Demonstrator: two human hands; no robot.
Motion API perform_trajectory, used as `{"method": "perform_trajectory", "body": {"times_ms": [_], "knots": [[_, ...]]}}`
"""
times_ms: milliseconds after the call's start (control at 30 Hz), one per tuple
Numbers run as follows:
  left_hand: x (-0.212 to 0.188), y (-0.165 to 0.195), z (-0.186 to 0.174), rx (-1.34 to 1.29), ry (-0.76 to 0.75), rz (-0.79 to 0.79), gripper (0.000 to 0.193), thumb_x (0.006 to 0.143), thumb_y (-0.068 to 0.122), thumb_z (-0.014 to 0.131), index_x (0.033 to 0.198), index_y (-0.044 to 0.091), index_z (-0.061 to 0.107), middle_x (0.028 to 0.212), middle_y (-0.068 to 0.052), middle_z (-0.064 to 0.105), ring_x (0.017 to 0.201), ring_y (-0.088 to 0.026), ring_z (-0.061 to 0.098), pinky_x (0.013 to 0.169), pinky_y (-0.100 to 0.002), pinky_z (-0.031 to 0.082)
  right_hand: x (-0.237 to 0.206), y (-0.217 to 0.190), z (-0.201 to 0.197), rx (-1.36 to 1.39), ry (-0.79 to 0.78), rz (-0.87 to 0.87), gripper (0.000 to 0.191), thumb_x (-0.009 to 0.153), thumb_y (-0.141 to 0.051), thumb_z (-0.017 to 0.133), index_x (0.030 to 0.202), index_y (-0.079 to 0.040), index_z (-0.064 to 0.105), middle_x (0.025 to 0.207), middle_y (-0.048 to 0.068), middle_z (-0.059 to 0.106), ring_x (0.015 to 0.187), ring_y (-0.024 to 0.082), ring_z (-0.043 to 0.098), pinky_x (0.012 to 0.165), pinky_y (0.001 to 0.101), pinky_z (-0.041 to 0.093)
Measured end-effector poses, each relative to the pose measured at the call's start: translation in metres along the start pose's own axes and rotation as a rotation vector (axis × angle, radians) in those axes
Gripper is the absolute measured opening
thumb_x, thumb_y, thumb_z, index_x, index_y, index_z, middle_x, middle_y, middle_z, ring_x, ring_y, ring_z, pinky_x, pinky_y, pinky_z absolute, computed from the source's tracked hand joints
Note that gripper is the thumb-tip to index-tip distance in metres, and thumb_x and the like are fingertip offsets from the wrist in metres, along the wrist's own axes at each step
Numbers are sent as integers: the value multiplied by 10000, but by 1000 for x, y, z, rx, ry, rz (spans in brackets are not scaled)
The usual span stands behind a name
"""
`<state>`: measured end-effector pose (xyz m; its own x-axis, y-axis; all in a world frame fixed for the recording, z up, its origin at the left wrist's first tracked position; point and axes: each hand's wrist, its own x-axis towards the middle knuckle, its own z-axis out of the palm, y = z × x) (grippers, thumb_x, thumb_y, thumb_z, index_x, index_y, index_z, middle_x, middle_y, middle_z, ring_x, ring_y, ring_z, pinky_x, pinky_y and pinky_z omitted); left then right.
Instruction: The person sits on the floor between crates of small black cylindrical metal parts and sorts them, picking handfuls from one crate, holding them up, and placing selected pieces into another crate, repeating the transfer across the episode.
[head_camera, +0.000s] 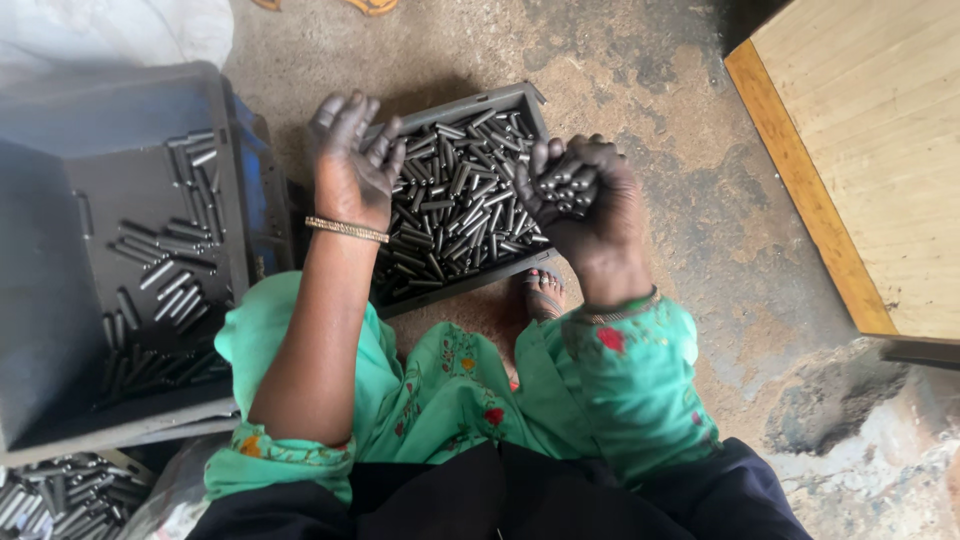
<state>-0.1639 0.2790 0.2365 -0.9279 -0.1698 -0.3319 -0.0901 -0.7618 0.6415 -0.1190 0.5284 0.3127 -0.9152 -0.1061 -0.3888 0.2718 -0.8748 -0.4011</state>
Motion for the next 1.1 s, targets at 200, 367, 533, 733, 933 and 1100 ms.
{"method": "perform_trajectory", "body": {"times_ms": [200,367,533,733,933,1100], "knots": [[4,15,0,-97,8,62,617,747,315,848,1259,201,524,1265,0,612,1086,-247,626,923,-428,485,78,30,-104,-435,358,-150,195,779,14,723,895,-63,586,839,111,651,703,233,666,617,388,606],[8,11,0,-170,26,104,732,743,326,841,1348,207,447,1315,5,618,1095,-250,643,954,-443,480,107,63,-223,-398,609,65,146,799,6,730,890,-37,623,800,108,653,678,234,653,594,388,600],[12,4,1,-143,76,150,780,764,356,837,1396,164,422,1351,-80,596,1110,-273,635,985,-465,460,119,69,-252,-438,670,157,278,783,-24,734,1034,-48,616,867,115,670,753,257,671,591,425,603],[6,3,0,-108,44,177,782,786,355,835,1406,173,395,1372,-74,590,1148,-268,650,1006,-444,483,131,64,-228,-582,891,-12,631,734,59,726,1267,-143,456,959,145,625,841,315,657,620,485,600],[-1,4,3,-94,60,165,730,807,331,825,1377,153,407,1316,-92,595,1083,-244,657,904,-397,513,137,68,-232,-714,852,-40,610,721,80,718,1258,-99,490,976,155,632,884,331,645,659,490,576],[-2,0,10,-74,46,159,697,828,312,828,1364,154,411,1272,-91,602,1043,-215,666,864,-372,518,141,81,-248,-732,740,110,589,721,74,719,1254,-82,523,1018,165,635,927,335,637,714,484,564]]}}
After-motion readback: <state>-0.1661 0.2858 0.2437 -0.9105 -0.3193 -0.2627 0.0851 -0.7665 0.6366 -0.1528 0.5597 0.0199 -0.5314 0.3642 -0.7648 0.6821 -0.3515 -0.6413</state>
